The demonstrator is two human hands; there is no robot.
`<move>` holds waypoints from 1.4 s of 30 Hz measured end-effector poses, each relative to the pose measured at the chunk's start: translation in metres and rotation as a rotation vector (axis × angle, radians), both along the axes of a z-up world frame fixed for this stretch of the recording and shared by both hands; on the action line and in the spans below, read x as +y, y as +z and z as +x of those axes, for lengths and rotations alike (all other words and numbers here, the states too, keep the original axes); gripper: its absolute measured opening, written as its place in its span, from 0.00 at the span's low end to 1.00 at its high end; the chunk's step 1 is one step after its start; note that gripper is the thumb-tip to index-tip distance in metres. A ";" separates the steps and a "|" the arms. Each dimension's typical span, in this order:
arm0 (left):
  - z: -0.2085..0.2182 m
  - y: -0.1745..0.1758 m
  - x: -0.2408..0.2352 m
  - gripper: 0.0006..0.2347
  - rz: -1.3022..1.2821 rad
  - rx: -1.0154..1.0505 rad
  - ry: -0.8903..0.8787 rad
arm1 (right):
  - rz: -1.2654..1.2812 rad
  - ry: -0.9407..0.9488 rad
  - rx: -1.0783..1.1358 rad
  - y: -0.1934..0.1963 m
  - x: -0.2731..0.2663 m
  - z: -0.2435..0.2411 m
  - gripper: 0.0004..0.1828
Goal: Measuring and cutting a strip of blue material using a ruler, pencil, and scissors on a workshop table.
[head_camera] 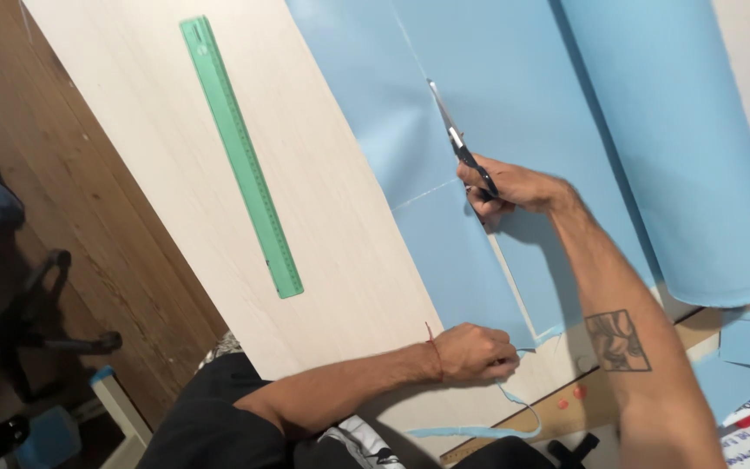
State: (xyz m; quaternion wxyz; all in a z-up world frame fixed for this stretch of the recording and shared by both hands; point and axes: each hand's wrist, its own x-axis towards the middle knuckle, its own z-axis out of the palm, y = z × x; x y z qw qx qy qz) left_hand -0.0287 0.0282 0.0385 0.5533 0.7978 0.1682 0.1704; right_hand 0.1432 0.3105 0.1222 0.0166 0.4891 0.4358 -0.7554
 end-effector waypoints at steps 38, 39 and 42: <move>-0.155 0.031 0.281 0.41 0.655 0.518 0.085 | 0.013 -0.027 -0.045 -0.056 -0.011 0.016 0.25; -0.155 0.032 0.281 0.40 0.655 0.526 0.080 | 0.021 -0.033 -0.050 -0.056 -0.011 0.015 0.25; -0.156 0.033 0.281 0.41 0.661 0.528 0.086 | 0.029 -0.040 -0.052 -0.054 -0.009 0.011 0.26</move>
